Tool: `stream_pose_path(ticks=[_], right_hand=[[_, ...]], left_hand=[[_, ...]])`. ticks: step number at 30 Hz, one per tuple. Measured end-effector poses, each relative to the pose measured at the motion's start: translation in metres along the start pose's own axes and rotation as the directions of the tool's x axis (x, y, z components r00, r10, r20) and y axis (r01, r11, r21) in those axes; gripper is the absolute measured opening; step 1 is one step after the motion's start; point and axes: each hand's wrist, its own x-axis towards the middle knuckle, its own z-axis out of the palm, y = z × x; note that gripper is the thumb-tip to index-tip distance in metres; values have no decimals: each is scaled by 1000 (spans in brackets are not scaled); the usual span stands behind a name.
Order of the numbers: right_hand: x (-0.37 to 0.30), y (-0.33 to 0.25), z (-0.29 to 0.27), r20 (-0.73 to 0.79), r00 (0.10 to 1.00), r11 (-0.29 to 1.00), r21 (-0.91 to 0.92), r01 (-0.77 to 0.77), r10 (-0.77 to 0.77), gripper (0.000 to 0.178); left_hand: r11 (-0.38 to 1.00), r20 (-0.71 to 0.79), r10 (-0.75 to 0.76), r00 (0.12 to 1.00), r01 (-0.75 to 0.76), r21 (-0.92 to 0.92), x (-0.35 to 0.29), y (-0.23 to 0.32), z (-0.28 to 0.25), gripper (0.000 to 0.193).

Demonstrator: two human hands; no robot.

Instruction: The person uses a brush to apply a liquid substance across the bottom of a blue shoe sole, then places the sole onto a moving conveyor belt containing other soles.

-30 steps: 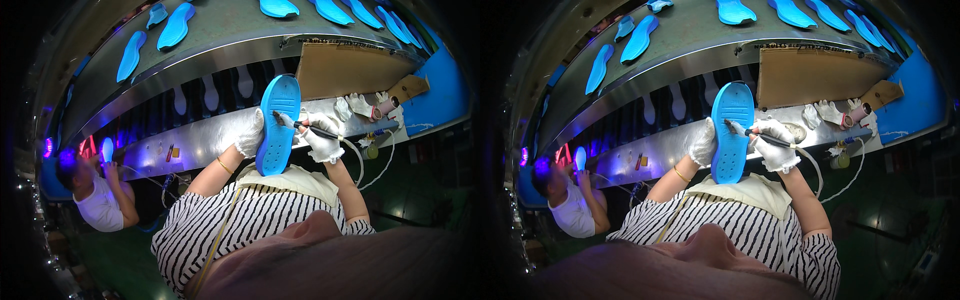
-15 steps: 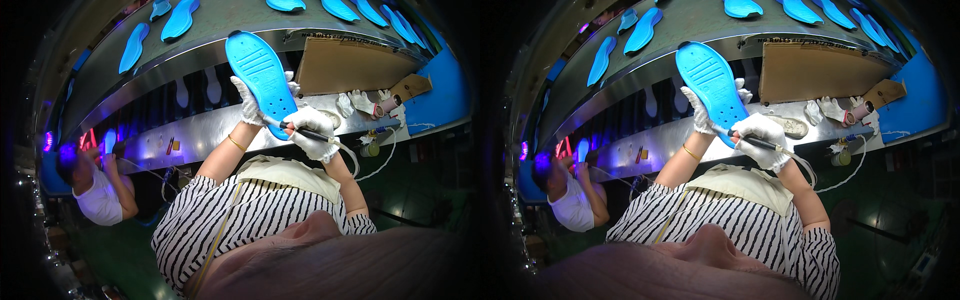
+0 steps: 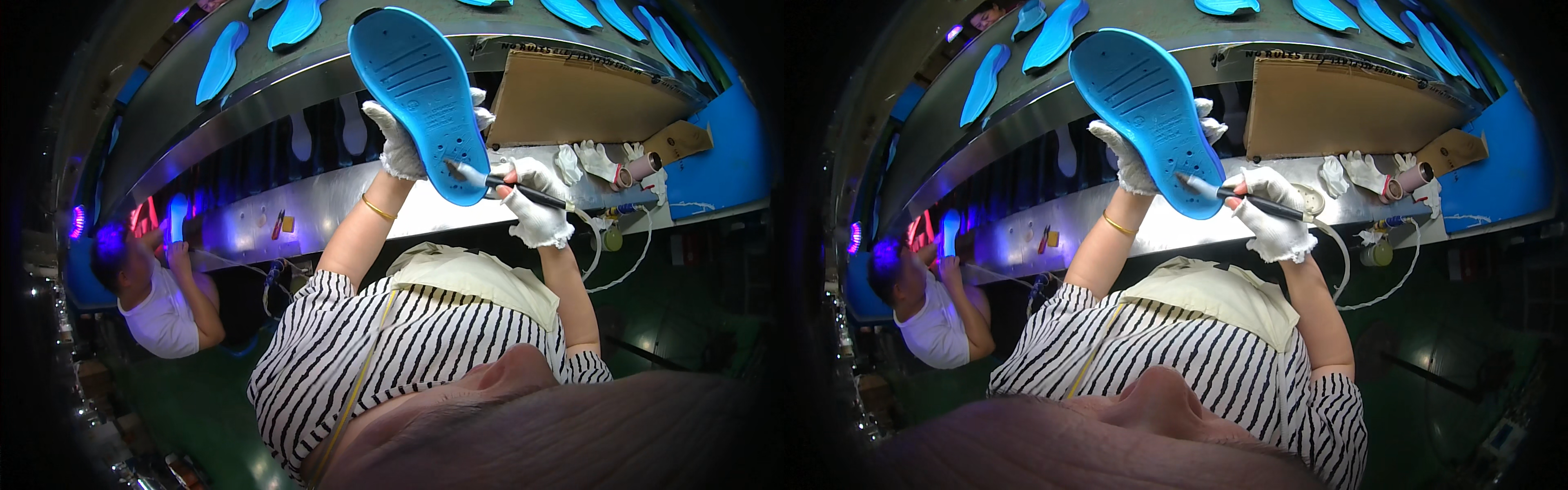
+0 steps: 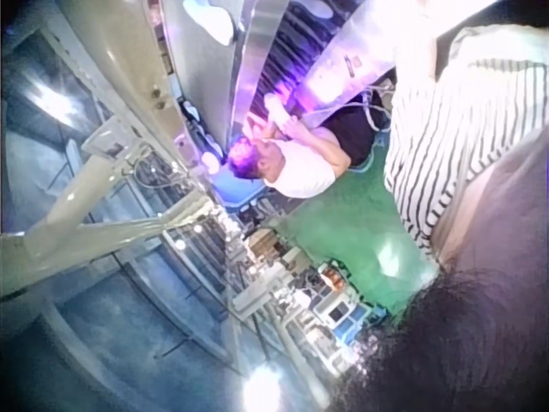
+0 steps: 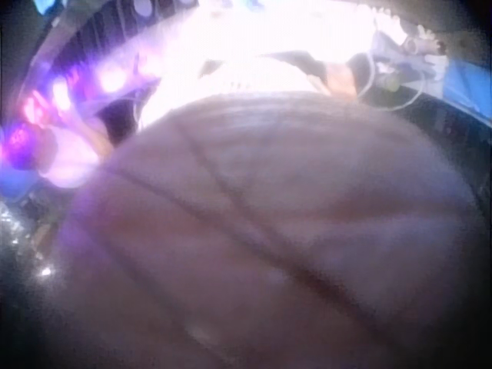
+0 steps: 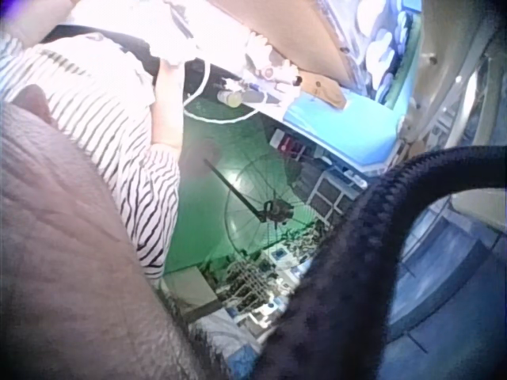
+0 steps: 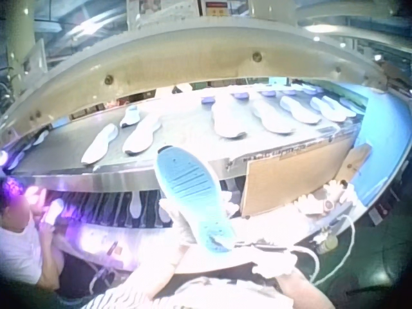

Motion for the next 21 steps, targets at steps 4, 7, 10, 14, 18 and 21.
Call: stream_pose_path(ticks=[4,7,10,14,18,21], right_hand=[[6,-10,-1,97,985,949,-294,-110,144,12],[12,-19,1,147,909,903,-251,-348,391,9],[13,-11,-23,292,872,919,-134,-370,393,8],[14,-13,-6,136,977,973,-184,-137,164,10],[14,0,0,232,970,957,-290,6,65,11],[18,-9,-9,312,940,965,-255,-57,138,11]], left_hand=[[940,-51,-38,998,53,337,6,3,5,117],[875,-88,-99,991,129,467,8,5,7,114],[776,-133,-236,963,269,570,19,4,10,117],[703,-331,-310,891,449,551,23,3,2,101],[572,-448,-320,835,547,611,35,2,8,82],[531,-516,-339,786,613,585,38,-1,13,68]])
